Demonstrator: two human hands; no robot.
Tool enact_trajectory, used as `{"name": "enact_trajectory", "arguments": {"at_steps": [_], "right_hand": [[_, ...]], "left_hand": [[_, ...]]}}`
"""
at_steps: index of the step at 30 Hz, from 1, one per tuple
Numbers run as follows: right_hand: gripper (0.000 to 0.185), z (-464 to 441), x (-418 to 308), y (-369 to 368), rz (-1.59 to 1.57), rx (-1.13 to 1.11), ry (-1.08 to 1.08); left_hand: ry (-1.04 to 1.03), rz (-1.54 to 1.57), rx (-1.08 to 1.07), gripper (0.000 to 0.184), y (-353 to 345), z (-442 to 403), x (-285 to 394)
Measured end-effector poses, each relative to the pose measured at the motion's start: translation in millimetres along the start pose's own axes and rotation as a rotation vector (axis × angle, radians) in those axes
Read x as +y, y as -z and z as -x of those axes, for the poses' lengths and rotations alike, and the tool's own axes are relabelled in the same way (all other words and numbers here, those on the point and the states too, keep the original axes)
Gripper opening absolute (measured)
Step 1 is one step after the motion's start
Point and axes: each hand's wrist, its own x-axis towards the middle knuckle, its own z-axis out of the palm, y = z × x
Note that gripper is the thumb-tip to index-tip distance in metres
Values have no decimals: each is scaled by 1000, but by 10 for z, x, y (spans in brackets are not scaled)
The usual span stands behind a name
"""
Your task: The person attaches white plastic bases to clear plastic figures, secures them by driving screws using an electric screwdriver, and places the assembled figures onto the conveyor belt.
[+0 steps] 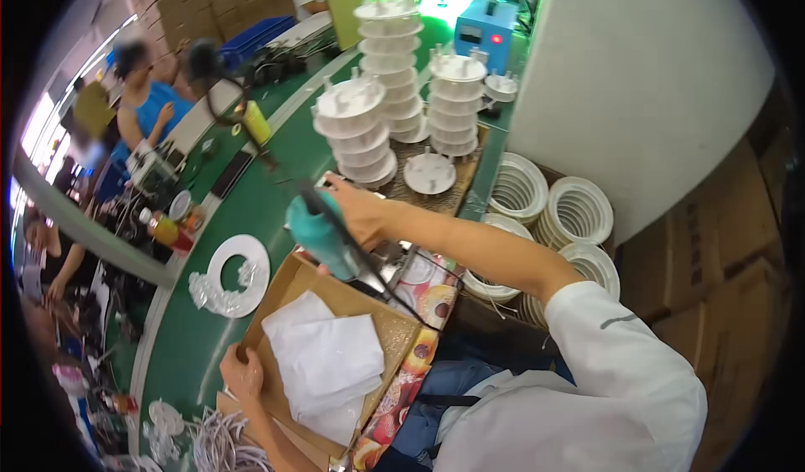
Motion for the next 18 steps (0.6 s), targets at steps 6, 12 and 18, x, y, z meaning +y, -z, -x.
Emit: {"name": "enact_trajectory", "arguments": {"at_steps": [6, 12, 18], "right_hand": [[81, -35, -60, 40, 62, -58, -71], [88, -58, 18, -99, 77, 0, -49], [90, -27, 3, -91, 53, 2, -58]], "left_hand": [[-61, -38, 1, 30, -10, -13, -64], [-7, -41, -6, 32, 10, 1, -16], [-25, -76, 1, 32, 1, 25, 12]]}}
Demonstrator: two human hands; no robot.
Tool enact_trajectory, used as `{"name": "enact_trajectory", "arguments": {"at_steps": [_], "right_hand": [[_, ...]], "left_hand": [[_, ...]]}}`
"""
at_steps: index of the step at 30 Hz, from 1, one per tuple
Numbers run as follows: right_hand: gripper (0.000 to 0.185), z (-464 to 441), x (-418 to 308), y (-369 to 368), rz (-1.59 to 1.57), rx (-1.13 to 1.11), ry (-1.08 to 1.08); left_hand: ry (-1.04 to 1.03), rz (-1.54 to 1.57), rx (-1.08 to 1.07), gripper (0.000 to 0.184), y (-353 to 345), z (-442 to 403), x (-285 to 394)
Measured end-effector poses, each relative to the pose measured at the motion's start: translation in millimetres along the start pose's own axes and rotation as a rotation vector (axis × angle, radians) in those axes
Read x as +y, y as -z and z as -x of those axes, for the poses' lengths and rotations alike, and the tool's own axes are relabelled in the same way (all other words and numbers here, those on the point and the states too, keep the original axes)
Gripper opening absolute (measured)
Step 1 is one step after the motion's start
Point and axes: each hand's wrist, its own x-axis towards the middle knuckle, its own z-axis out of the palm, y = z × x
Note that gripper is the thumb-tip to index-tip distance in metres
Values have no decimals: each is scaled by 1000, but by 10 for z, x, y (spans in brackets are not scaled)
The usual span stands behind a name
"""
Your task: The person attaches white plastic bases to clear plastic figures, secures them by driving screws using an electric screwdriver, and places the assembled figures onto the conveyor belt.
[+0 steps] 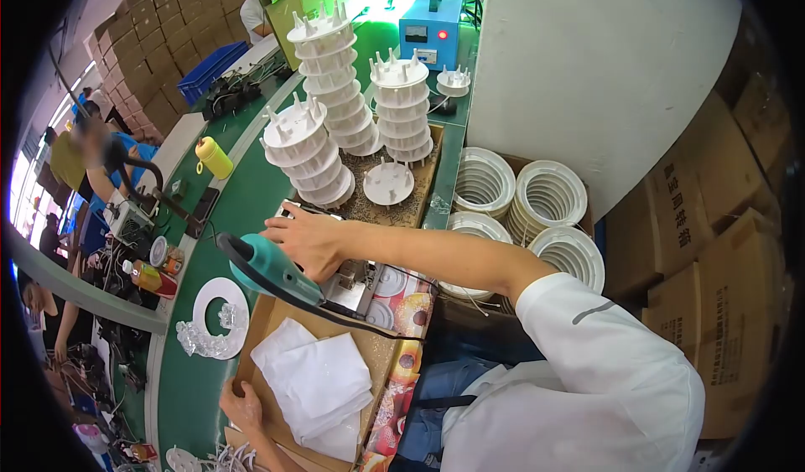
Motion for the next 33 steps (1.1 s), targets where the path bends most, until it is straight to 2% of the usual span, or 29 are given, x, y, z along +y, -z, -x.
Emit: {"name": "enact_trajectory", "arguments": {"at_steps": [2, 4, 10, 17, 20, 23, 27, 29, 31, 33], "right_hand": [[89, -24, 19, 1, 23, 24, 0], [69, 5, -13, 45, -1, 8, 16], [66, -2, -4, 36, -6, 5, 20], [57, -14, 38, -46, 0, 25, 28], [53, -19, 50, -31, 2, 32, 17], [50, -2, 18, -12, -48, 34, -17], [55, 36, 17, 25, -37, 174, -27], [53, 59, 27, -16, -109, 415, -36], [51, 275, -10, 127, -76, 456, -66], [53, 562, -15, 225, -64, 630, -165]], "left_hand": [[-36, -26, 27, 31, -6, -31, -42], [-4, -13, 10, 31, -24, -34, -58], [24, 13, -11, 35, 33, -25, 66], [18, 3, 24, 33, 42, -7, 115], [25, -36, -22, 31, 55, -38, 132], [47, 60, -10, 29, 15, -7, 73], [35, 16, -49, 29, -13, -52, 19], [-1, 10, -23, 30, -40, -28, -112], [3, -7, -44, 30, -68, -27, -169], [52, 13, -83, 30, -22, -55, -91]]}}
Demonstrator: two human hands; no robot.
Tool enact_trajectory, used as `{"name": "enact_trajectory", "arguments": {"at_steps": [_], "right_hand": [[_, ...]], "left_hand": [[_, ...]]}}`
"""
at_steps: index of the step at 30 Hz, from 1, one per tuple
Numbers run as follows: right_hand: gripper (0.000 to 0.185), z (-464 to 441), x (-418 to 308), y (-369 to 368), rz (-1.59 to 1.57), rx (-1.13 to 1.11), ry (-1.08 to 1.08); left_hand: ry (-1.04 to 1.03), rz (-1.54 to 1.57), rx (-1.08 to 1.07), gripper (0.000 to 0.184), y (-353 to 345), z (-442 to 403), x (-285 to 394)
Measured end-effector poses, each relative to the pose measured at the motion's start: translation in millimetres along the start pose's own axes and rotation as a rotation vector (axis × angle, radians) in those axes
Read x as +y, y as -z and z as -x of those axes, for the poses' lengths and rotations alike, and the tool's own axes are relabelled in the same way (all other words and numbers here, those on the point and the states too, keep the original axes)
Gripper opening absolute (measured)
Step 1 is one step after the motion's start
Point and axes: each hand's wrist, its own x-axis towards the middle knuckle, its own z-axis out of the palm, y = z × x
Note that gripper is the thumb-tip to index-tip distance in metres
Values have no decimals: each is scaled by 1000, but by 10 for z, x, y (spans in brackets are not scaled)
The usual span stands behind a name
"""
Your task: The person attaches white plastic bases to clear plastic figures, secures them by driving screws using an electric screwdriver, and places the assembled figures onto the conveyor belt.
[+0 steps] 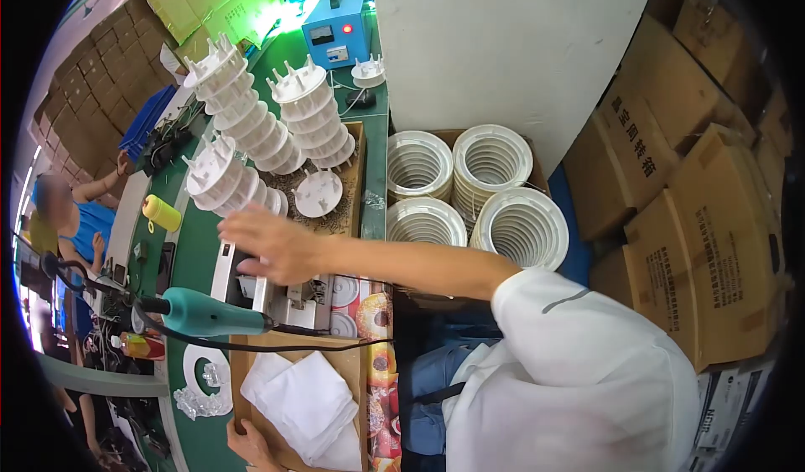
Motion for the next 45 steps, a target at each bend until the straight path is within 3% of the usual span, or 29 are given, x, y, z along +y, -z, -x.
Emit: {"name": "enact_trajectory", "arguments": {"at_steps": [2, 4, 8, 12, 15, 18, 26, 35, 38, 40, 45], "right_hand": [[52, 237, -84, 572, 113, -27, -70], [46, 679, 31, 977, 195, 83, -113], [71, 2018, 143, 1799, 603, -100, -684], [91, 2729, -500, 2418, 844, -455, -1199], [97, 2919, -789, 2578, 814, -570, -1369], [98, 3042, -806, 2575, 799, -556, -1418], [94, 3323, -648, 2437, 753, -660, -1291], [82, 3529, -561, 2324, 528, -561, -1331], [78, 3393, -560, 2367, 595, -613, -1228], [77, 3319, -554, 2428, 813, -631, -1057], [84, 3285, -458, 2569, 849, -628, -1141]], "left_hand": [[-28, -5, 15, 29, 25, 6, 54], [-44, -11, 23, 29, 37, 31, 48], [-63, -1, 26, 29, 3, 3, -13], [-53, -21, 46, 31, 11, 45, 46], [-35, -28, 32, 31, -3, 30, 14], [-20, -59, 22, 31, -13, 25, 3], [-54, -76, 13, 33, -56, 17, -142], [-16, -52, -6, 32, -33, 34, -93], [-54, -81, 17, 33, -38, 10, -111], [10, -84, 2, 33, -22, 2, -53], [-28, -104, 5, 33, -11, 29, -61]]}}
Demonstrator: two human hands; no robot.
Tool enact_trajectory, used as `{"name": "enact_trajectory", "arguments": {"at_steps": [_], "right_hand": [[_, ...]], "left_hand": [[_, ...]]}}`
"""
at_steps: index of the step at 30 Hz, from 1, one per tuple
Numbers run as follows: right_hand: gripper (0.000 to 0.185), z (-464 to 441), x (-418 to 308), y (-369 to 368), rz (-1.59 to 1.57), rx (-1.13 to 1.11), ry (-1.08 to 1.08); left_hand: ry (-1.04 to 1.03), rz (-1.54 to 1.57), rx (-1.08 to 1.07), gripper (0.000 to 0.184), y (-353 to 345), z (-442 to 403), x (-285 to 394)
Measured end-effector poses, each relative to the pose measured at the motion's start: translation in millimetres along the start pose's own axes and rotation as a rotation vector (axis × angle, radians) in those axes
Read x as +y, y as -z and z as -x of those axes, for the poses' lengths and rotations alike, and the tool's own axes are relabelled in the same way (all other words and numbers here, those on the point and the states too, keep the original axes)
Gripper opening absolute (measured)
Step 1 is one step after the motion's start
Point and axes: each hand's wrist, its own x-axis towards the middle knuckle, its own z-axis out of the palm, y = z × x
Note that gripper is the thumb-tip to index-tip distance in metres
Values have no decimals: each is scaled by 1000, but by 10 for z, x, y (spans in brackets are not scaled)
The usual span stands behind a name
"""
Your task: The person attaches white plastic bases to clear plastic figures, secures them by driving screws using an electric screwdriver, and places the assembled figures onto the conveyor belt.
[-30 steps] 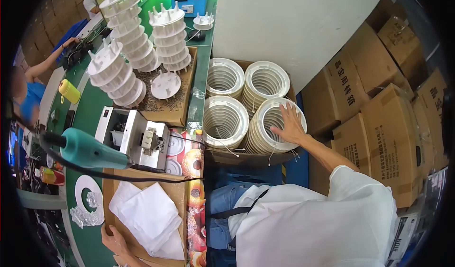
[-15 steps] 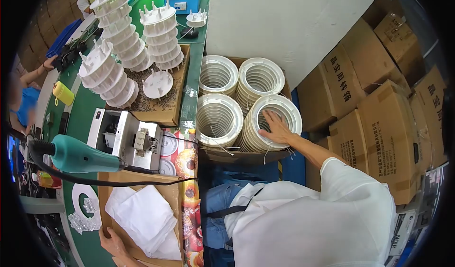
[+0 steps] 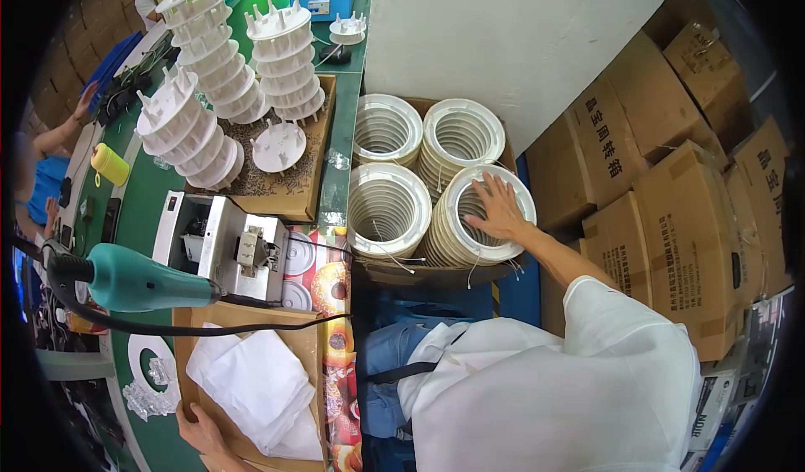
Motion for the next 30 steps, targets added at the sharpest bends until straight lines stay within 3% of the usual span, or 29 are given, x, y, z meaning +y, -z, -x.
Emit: {"name": "enact_trajectory", "arguments": {"at_steps": [2, 15, 21, 30], "right_hand": [[88, -30, 62, -9, 34, -95, -8], [90, -69, 51, -115, 8, -14, -19], [77, -111, -30, -109, 27, -17, -53], [74, -113, -24, -262, 57, 76, -55]], "left_hand": [[-5, 0, 8, 33, 3, -38, 23], [5, 63, -12, 33, 11, 16, 22], [3, 48, -5, 34, -18, 6, 31], [21, 24, -4, 35, 37, 15, 73]]}}
